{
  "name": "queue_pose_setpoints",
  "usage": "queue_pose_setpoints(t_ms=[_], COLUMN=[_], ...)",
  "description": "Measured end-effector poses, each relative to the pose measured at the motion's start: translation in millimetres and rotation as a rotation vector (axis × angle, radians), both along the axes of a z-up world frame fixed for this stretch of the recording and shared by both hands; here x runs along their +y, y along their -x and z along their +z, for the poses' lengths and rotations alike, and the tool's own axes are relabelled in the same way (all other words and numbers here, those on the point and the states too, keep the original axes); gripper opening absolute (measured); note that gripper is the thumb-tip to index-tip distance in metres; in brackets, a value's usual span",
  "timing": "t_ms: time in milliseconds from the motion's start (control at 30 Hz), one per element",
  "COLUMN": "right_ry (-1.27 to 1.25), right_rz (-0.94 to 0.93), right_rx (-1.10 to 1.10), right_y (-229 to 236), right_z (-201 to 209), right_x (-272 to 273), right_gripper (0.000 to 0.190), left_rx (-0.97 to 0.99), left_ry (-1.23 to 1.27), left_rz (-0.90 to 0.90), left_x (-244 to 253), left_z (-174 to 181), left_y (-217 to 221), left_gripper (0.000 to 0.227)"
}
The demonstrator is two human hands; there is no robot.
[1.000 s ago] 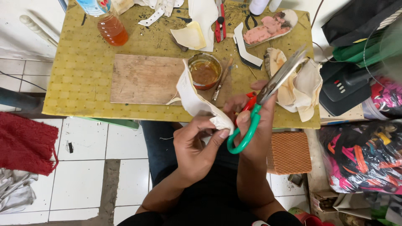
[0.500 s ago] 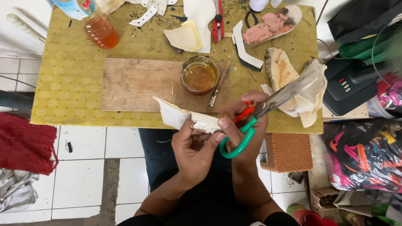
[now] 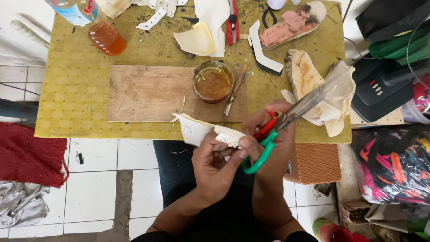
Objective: The person trims the edges of a white fabric piece using green-handled scissors, then folds and presses the edges by hand. The work occurs at a cluttered table with other fabric scraps and tools nearby.
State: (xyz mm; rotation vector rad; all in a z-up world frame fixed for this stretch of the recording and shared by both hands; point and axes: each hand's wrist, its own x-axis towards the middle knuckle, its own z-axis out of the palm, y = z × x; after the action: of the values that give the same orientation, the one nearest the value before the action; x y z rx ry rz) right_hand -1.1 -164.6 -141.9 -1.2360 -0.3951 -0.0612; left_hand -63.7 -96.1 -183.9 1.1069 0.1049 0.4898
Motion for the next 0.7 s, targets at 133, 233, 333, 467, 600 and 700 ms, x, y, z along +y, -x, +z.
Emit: queue_pose_setpoints(t_ms=[133,233,333,467,600,700], right_ry=[0.063,0.019,-0.003,0.049,0.065,0.074], right_rz=[0.001,-0.013,0.022,-0.033,-0.042,0.058], right_rx=[0.032,-0.031,-0.037,-0.061,0.002,0.025], right_y=[-5,-9,-7,-6,-6,-14], right_z=[-5,-15,-20,-3,1,-2], right_x=[-4,-3,-2,3,6,-4], right_gripper=[0.056,0.047,0.051,0.047,0.053,0.058], left_rx=[-0.053,-0.032,-0.016,0.018,-0.012,-0.048], left_ry=[0.252,0.280,0.290,0.207,0.265,0.332], left_rz=[0.157,0.162,0.131,0.047,0.040,0.155], left_x=[6,12,7,2,-2,4], left_z=[0,-2,-2,2,-10,-9], left_y=[-2,-2,0,2,-4,-5], left_gripper=[0.033,0.044,0.049,0.034,0.032,0.039])
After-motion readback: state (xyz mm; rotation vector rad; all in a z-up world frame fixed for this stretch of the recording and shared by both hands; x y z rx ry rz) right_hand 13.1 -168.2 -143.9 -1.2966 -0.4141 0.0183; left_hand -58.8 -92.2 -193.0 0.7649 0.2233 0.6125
